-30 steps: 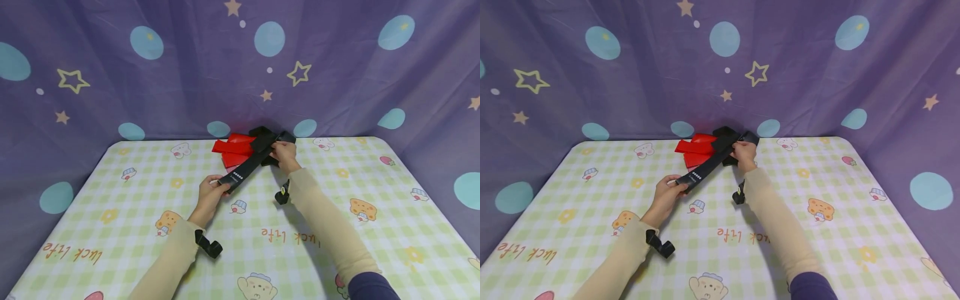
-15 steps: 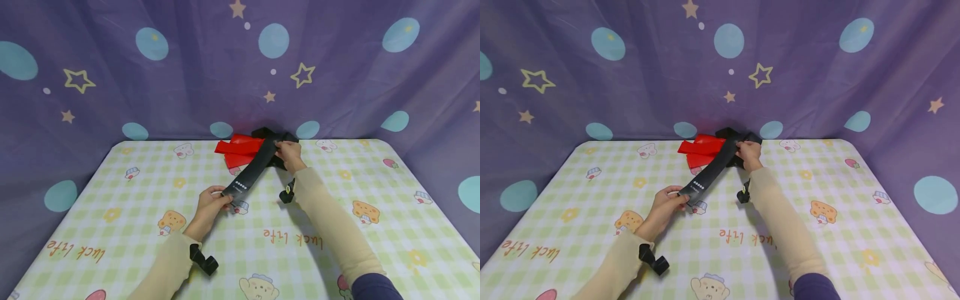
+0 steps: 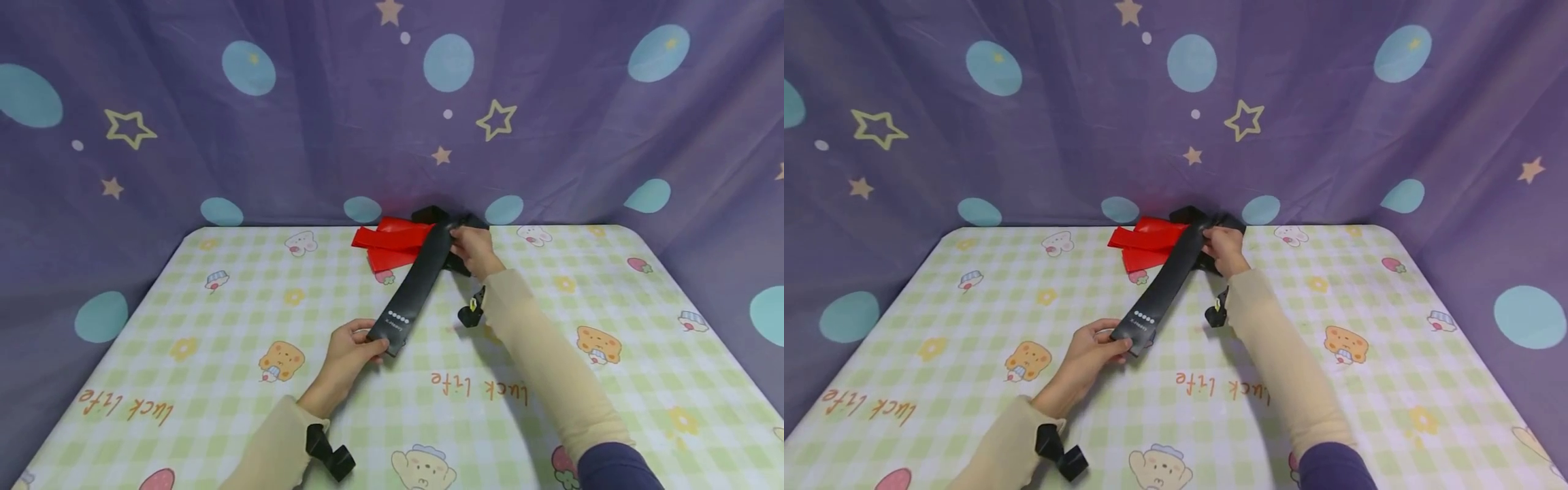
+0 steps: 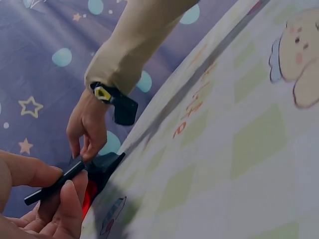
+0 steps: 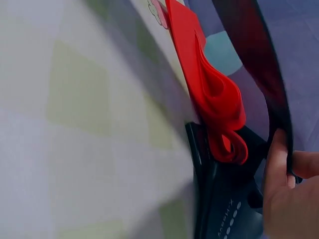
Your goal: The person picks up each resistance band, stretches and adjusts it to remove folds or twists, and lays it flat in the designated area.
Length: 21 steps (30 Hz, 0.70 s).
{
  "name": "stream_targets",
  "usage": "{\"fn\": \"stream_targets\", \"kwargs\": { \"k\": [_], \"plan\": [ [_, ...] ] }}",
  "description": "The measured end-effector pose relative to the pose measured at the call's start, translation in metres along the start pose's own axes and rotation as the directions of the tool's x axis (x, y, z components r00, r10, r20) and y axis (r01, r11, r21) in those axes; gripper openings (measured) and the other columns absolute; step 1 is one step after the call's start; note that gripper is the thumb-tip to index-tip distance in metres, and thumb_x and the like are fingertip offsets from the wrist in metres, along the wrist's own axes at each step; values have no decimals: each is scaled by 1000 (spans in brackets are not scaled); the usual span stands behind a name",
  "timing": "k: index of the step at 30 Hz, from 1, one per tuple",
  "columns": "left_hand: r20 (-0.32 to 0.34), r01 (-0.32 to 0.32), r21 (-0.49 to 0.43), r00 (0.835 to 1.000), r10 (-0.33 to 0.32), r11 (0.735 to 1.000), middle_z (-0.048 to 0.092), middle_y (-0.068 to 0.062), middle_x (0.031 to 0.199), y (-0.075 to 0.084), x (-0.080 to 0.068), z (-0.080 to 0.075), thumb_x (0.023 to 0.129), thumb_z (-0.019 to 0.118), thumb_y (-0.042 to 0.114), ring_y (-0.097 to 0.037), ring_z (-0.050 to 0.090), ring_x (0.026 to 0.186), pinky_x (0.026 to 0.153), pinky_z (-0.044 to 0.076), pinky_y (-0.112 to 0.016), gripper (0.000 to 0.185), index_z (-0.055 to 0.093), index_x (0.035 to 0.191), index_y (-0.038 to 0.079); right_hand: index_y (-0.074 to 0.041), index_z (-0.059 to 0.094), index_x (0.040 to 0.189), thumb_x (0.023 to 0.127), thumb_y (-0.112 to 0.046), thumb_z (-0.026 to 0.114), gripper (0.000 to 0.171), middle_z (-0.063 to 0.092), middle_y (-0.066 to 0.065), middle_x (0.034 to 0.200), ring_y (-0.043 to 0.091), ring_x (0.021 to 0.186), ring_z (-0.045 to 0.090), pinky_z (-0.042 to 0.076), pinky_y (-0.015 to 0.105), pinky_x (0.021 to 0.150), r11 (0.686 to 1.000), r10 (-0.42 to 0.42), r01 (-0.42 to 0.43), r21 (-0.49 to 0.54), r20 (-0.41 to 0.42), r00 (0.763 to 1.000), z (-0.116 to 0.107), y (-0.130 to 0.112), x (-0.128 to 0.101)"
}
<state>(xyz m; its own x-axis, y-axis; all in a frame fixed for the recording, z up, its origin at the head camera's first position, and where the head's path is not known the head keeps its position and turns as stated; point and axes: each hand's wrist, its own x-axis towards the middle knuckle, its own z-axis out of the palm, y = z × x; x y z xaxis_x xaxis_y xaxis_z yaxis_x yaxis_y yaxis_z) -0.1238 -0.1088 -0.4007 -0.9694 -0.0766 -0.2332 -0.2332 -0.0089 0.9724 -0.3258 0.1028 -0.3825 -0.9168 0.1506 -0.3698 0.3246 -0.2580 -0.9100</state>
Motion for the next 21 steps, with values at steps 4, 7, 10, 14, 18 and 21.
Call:
{"fn": "stream_targets", "kwargs": {
  "k": [4, 7, 10, 14, 18, 21],
  "plan": [
    [3, 0, 17, 1000, 0, 1000, 68, -11, 80, 0, -5, -3, 77, 67, -8, -12, 59, 58, 53, 52, -22, 35, 55, 110, -10, 2, 52, 115, 90, 5, 50, 25, 47, -3, 75, 3, 47, 45, 45, 12, 47, 1000, 10, -8, -24, 66, 998, 4, 2, -2],
    [-5, 17, 20, 1000, -17, 1000, 69, -11, 82, -2, -7, -8, 77, 66, -9, -12, 59, 59, 52, 51, -22, 35, 56, 110, -9, -1, 48, 120, 90, 6, 47, 31, 44, -2, 87, 3, 46, 41, 44, 13, 49, 998, 28, -22, -63, 106, 994, 6, 3, -6],
    [-2, 35, 21, 999, -35, 999, 69, -11, 81, -4, -11, -14, 76, 65, -11, -12, 58, 57, 51, 50, -22, 37, 56, 111, -10, -5, 36, 142, 90, 6, 43, 54, 41, -2, 89, 5, 49, 38, 44, 14, 51, 994, 66, -52, -97, 148, 987, 9, 6, -9],
    [6, 59, 32, 998, -59, 998, 68, -10, 81, -7, -18, -22, 76, 64, -11, -13, 57, 56, 50, 50, -23, 38, 55, 113, -10, -6, 41, 137, 88, 8, 42, 51, 39, -3, 71, 7, 53, 38, 42, 17, 52, 994, 86, -71, -85, 186, 979, 19, 10, -12],
    [10, 75, 38, 997, -76, 996, 68, -8, 80, -9, -25, -33, 80, 61, -9, -13, 59, 56, 50, 50, -22, 35, 53, 114, -9, -7, 47, 90, 88, 6, 45, 12, 35, -4, 56, 8, 49, 36, 39, 17, 49, 997, 75, -66, -49, 201, 977, 32, 16, -15],
    [53, 81, 41, 995, -83, 996, 70, -8, 80, -12, -30, -42, 83, 57, -6, -12, 63, 59, 51, 50, -21, 30, 51, 112, -11, -9, 44, 76, 90, 2, 50, 19, 38, -5, 52, 6, 47, 39, 40, 17, 48, 997, 63, -55, -47, 200, 978, 41, 21, -16]
  ]
}}
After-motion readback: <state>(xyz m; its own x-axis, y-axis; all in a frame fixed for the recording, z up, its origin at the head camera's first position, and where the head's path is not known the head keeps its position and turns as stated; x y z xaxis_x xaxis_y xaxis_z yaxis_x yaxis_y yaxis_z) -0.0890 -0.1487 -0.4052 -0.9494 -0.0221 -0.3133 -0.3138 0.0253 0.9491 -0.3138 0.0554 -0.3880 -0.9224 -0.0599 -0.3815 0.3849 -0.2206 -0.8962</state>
